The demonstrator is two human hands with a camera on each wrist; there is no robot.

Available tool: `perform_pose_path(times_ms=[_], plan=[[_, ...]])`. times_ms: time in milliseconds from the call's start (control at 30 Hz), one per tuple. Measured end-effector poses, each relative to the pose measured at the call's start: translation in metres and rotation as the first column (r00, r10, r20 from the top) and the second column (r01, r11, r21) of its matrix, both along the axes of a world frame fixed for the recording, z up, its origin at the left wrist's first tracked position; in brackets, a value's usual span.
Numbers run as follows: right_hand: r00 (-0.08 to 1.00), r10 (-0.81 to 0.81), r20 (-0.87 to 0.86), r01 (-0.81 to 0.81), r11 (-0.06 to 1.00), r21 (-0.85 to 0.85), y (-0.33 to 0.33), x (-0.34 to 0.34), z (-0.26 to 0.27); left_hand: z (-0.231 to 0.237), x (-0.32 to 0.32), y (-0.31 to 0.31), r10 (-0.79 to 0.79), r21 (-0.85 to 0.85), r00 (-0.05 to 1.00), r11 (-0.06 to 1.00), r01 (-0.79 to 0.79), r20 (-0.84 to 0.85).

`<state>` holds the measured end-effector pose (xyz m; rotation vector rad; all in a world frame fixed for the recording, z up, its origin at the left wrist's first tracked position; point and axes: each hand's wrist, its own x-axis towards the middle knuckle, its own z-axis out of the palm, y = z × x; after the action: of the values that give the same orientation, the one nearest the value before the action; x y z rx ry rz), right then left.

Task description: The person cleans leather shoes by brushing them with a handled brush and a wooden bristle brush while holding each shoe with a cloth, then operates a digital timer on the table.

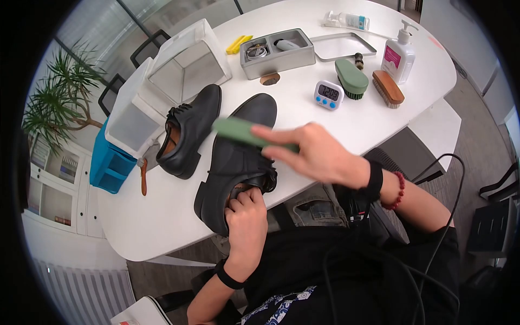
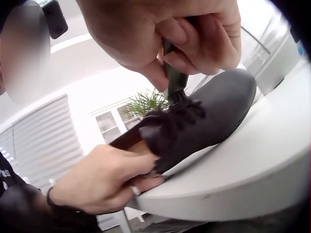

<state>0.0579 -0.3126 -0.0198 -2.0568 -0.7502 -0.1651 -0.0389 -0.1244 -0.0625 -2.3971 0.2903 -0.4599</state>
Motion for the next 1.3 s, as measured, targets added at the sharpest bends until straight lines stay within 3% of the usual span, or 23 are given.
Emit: perform_pose_path(times_ms=[100,200,300,400,433,500,567,633,667,700,800,900,967,1033,1100,1200,1233,1300], plan=[[0.957,0.261,-0.127,-0.257,0.965,0.052,0.009,-0.019,0.007,-0.001,0.000,0.000,0.003,-0.007,1.000,1.000,-0.003,-0.010],[0.956,0.280,-0.092,-0.286,0.956,-0.063,0.002,-0.006,0.010,0.000,-0.001,0.001,-0.011,-0.026,1.000,1.000,0.011,-0.001],[0.969,0.207,-0.133,-0.212,0.977,-0.024,-0.006,0.008,0.007,0.002,0.000,0.002,-0.021,-0.037,1.000,0.999,0.021,-0.020],[0.996,-0.084,0.042,0.091,0.970,-0.225,-0.011,0.014,0.012,0.000,0.000,0.003,-0.021,-0.050,1.000,0.999,0.021,-0.014],[0.996,-0.081,0.044,0.089,0.970,-0.228,-0.011,0.015,0.008,0.002,0.000,0.003,-0.029,-0.053,0.999,0.998,0.028,-0.021],[0.987,-0.160,0.001,0.160,0.987,-0.010,-0.006,0.014,0.004,0.003,0.002,0.004,-0.038,-0.058,0.999,0.998,0.037,-0.019],[0.995,-0.064,-0.073,0.060,0.996,-0.067,-0.001,-0.004,0.010,0.001,-0.001,0.003,-0.030,-0.082,0.999,0.996,0.027,-0.032],[0.991,0.132,-0.011,-0.132,0.991,0.005,0.008,-0.018,0.006,0.000,-0.002,0.002,-0.032,-0.096,0.999,0.995,0.028,-0.037],[0.983,0.181,-0.031,-0.184,0.973,-0.139,0.010,-0.026,0.021,0.000,-0.003,0.002,-0.032,-0.100,0.999,0.995,0.028,-0.037],[0.984,0.176,-0.036,-0.179,0.974,-0.137,0.009,-0.026,0.023,0.001,-0.003,0.002,-0.037,-0.100,0.998,0.994,0.033,-0.041],[0.996,0.057,0.064,-0.044,0.982,-0.181,0.004,-0.011,0.019,0.004,-0.003,0.002,-0.037,-0.106,0.998,0.994,0.031,-0.047],[0.962,-0.190,0.195,0.230,0.950,-0.209,-0.007,0.014,0.012,0.004,-0.002,0.003,-0.047,-0.085,0.998,0.995,0.044,-0.038],[0.962,-0.249,0.116,0.269,0.937,-0.225,-0.013,0.016,0.016,0.004,-0.001,0.002,-0.049,-0.078,0.998,0.996,0.047,-0.031],[0.977,-0.213,-0.015,0.208,0.967,-0.150,-0.012,0.009,0.017,0.002,-0.001,0.000,-0.039,-0.066,0.999,0.997,0.037,-0.023],[0.997,-0.036,-0.075,0.031,0.997,-0.064,-0.006,-0.004,0.014,0.001,-0.004,-0.001,-0.033,-0.052,0.999,0.998,0.031,-0.029],[0.953,0.214,-0.212,-0.242,0.964,-0.114,-0.001,-0.017,0.030,0.003,-0.005,-0.001,-0.041,-0.052,0.998,0.998,0.039,-0.042],[0.954,0.209,-0.217,-0.238,0.965,-0.113,-0.004,-0.015,0.028,0.003,-0.007,0.000,-0.046,-0.054,0.998,0.998,0.043,-0.042],[0.978,0.205,-0.046,-0.210,0.967,-0.143,-0.007,-0.006,0.023,0.004,-0.008,0.001,-0.048,-0.057,0.998,0.997,0.046,-0.041]])
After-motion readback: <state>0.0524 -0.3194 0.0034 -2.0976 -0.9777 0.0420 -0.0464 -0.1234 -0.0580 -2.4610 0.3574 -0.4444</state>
